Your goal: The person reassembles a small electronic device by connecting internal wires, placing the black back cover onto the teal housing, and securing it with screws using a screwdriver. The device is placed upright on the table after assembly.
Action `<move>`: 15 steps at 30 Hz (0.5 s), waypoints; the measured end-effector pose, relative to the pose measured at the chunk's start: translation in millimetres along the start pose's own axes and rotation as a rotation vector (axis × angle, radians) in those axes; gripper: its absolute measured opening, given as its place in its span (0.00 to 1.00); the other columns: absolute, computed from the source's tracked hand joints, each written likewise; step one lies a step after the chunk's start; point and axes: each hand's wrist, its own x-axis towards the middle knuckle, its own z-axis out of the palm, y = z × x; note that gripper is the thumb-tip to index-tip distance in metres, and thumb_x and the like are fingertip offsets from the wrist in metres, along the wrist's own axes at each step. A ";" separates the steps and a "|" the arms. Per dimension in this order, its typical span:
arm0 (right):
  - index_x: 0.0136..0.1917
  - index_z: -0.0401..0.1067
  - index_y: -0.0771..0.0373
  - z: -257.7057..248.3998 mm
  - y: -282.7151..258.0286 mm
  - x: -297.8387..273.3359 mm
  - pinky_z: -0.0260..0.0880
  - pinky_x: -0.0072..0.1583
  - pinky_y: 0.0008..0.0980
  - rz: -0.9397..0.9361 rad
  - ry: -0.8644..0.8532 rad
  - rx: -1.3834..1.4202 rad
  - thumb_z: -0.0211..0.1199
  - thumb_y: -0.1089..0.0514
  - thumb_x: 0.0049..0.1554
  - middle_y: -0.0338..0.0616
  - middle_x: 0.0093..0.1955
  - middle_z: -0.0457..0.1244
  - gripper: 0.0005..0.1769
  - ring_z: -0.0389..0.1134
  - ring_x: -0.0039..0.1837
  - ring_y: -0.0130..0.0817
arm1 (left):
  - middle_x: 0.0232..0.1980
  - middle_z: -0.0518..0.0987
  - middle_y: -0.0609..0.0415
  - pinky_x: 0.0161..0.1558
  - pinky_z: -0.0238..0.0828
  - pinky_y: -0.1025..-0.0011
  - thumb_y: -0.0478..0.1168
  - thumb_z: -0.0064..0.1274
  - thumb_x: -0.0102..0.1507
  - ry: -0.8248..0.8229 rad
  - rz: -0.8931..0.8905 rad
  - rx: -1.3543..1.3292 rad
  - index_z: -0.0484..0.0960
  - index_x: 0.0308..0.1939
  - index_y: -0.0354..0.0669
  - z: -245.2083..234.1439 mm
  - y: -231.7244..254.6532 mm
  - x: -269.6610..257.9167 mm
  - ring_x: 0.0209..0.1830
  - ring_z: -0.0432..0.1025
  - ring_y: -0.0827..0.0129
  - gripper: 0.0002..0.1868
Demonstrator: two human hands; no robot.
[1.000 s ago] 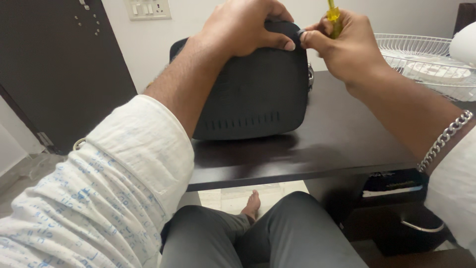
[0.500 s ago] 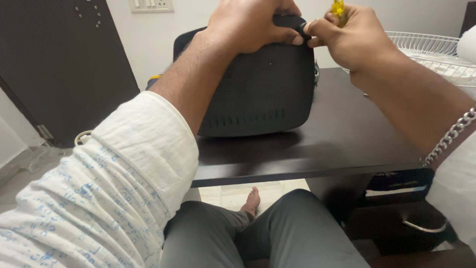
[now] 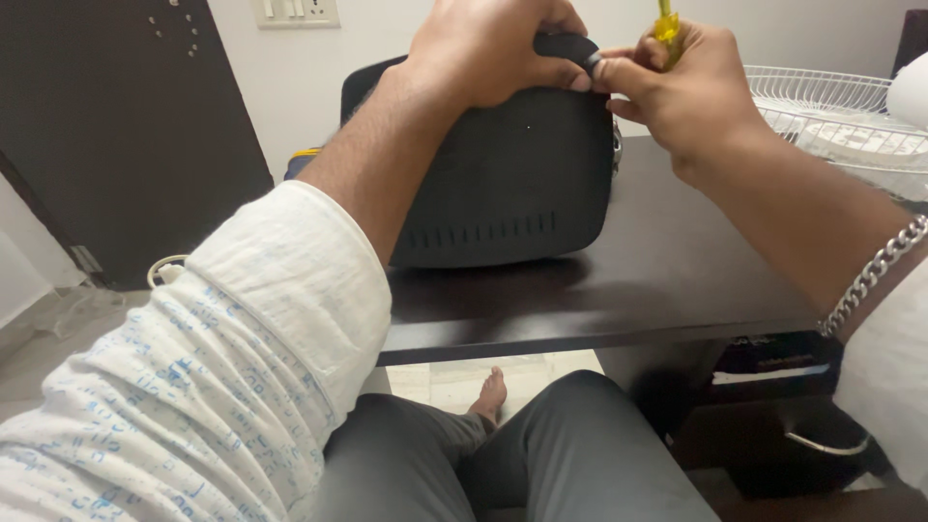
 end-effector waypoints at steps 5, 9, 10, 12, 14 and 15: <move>0.37 0.58 0.56 -3.5 7.1 -1.9 0.78 0.51 0.23 -0.089 -0.020 -0.089 0.68 0.68 0.59 0.45 0.51 0.71 0.20 0.74 0.51 0.25 | 0.47 0.85 0.55 0.45 0.75 0.61 0.58 0.72 0.53 -0.023 -0.029 -0.010 0.86 0.51 0.55 2.3 -1.9 0.4 0.46 0.79 0.60 0.26; 0.37 0.59 0.56 -1.4 14.4 1.7 0.77 0.55 0.23 -0.183 -0.026 -0.053 0.69 0.70 0.60 0.48 0.52 0.70 0.21 0.73 0.53 0.25 | 0.45 0.86 0.54 0.46 0.75 0.61 0.60 0.72 0.54 -0.011 -0.009 0.027 0.86 0.51 0.53 0.2 -0.7 0.4 0.45 0.80 0.60 0.27; 0.36 0.59 0.56 -1.7 16.0 2.0 0.78 0.57 0.23 -0.196 -0.026 -0.025 0.69 0.70 0.60 0.48 0.52 0.70 0.21 0.73 0.54 0.24 | 0.44 0.86 0.54 0.45 0.75 0.61 0.60 0.72 0.54 -0.013 -0.015 0.030 0.86 0.51 0.54 -0.2 -0.2 0.4 0.45 0.80 0.60 0.27; 0.36 0.58 0.57 -2.1 17.8 2.8 0.77 0.56 0.24 -0.194 -0.021 -0.032 0.69 0.70 0.61 0.48 0.52 0.70 0.22 0.73 0.53 0.25 | 0.43 0.86 0.53 0.44 0.75 0.60 0.60 0.71 0.54 -0.007 -0.015 0.030 0.87 0.51 0.54 -1.1 0.8 -0.6 0.43 0.80 0.59 0.26; 0.35 0.58 0.57 -1.5 17.6 4.0 0.77 0.55 0.25 -0.184 -0.019 -0.036 0.68 0.70 0.61 0.48 0.52 0.70 0.22 0.73 0.52 0.25 | 0.43 0.86 0.54 0.44 0.75 0.60 0.60 0.71 0.54 0.009 -0.005 0.024 0.87 0.50 0.54 -2.8 1.9 -2.2 0.43 0.80 0.59 0.26; 0.35 0.58 0.57 -1.1 16.9 4.5 0.77 0.55 0.25 -0.175 -0.018 -0.038 0.68 0.70 0.61 0.48 0.51 0.70 0.22 0.73 0.51 0.26 | 0.43 0.86 0.54 0.44 0.76 0.60 0.59 0.71 0.55 0.005 -0.020 0.017 0.87 0.50 0.54 -3.8 2.5 -2.9 0.43 0.80 0.59 0.25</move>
